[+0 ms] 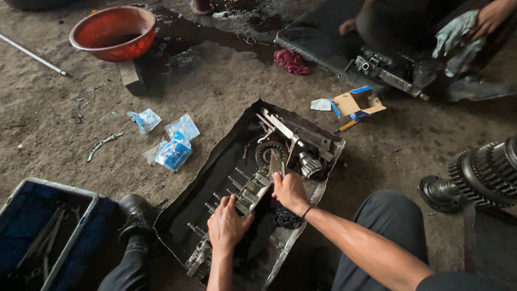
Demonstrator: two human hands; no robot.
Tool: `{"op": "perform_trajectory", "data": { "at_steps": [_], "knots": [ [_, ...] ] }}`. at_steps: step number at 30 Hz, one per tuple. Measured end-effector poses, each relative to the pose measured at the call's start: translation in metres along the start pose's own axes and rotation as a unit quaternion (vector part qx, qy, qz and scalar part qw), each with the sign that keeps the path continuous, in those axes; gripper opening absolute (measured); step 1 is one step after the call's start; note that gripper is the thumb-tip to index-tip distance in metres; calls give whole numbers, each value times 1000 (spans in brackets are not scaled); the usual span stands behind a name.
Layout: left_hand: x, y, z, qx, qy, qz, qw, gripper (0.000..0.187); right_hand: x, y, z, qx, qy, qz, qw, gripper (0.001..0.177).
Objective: The person sits on the floor of a workshop and cleans a metal mechanical component using a wire brush. They scrub the surface of the part repeatedly while holding it steady with their other hand. A second person is visible in the background working on a separate assembly.
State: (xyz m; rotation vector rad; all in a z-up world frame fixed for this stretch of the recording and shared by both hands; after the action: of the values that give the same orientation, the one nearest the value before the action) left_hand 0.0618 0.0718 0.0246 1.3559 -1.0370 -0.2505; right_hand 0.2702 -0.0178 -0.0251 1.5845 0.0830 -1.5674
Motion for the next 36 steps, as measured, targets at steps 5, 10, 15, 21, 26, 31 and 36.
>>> {"op": "perform_trajectory", "data": {
  "at_steps": [5,10,15,21,26,31,36],
  "knots": [
    [-2,0,0,-9,10,3,1000,75,7,-7,-3,-23,-16,4,1000,54],
    [1,-2,2,-7,7,3,1000,74,16,-5,-11,-12,-3,27,1000,53],
    [-3,-1,2,3,-4,3,1000,73,25,-12,-15,-2,-16,30,999,65],
    [0,-3,1,11,-15,9,1000,73,29,-5,-28,-50,-72,33,996,62],
    [-3,-4,3,41,-29,19,999,69,30,-4,-31,-52,-45,42,997,64],
    [-5,-1,1,41,-30,23,998,70,27,-4,-29,-53,-25,19,998,61],
    [-5,-2,0,41,-31,18,999,69,29,-6,-29,-43,-50,66,996,62]
  ]
}}
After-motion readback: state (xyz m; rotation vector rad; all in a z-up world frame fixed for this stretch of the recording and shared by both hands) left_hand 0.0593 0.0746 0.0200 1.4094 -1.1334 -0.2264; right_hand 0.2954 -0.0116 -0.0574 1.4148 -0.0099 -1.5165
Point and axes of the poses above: each hand's wrist, its own z-axis away from the middle knuckle, its own y-axis out of the back of the hand, x = y × z, the point moved 10 cm from there along -z, towards the middle knuckle, and after that the axes turned 11 degrees about -y, right-handed, at the moved point
